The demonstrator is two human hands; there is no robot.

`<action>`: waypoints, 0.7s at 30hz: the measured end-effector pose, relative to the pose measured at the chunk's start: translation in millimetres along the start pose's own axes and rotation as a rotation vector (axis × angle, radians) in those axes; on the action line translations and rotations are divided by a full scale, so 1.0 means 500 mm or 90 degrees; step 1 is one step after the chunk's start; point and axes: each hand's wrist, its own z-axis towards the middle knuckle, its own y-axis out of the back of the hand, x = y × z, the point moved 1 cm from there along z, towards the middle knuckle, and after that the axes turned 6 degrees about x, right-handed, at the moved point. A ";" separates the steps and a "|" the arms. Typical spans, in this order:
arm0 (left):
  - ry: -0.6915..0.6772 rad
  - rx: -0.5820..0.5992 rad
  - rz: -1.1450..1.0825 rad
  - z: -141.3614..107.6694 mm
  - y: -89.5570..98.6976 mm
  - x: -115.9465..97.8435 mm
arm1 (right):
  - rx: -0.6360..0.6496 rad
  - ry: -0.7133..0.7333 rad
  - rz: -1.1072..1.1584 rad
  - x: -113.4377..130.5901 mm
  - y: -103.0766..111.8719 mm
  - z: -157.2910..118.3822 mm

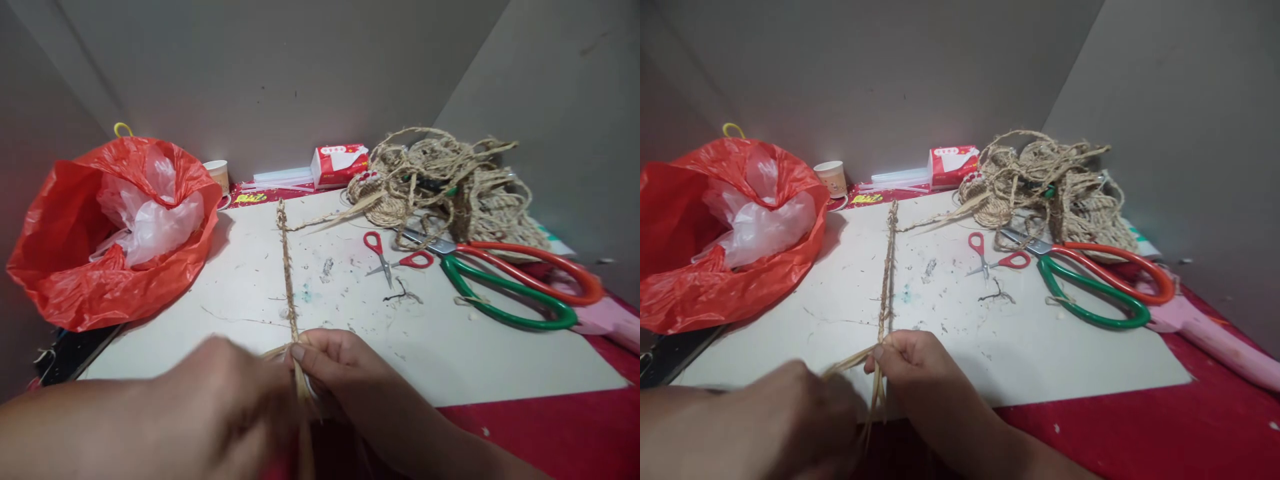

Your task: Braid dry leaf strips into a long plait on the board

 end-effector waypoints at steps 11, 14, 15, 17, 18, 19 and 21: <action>0.139 -0.036 -0.619 0.069 0.004 0.058 | 0.067 0.000 -0.031 0.020 0.005 -0.002; 0.111 -0.055 -0.540 0.067 0.012 0.055 | 0.032 -0.030 -0.137 0.020 0.013 -0.002; 0.114 -0.052 -0.522 0.066 0.017 0.055 | 0.020 -0.028 -0.188 0.019 0.017 -0.002; 0.130 -0.034 -0.509 0.066 0.026 0.058 | 0.001 0.010 -0.300 0.016 0.024 -0.003; 0.140 -0.020 -0.516 0.066 0.029 0.060 | -0.008 0.042 -0.360 0.015 0.027 -0.003; 0.147 -0.006 -0.532 0.067 0.031 0.062 | -0.020 0.075 -0.416 0.015 0.029 -0.004; 0.152 0.016 -0.574 0.068 0.032 0.065 | -0.051 0.129 -0.519 0.014 0.030 -0.008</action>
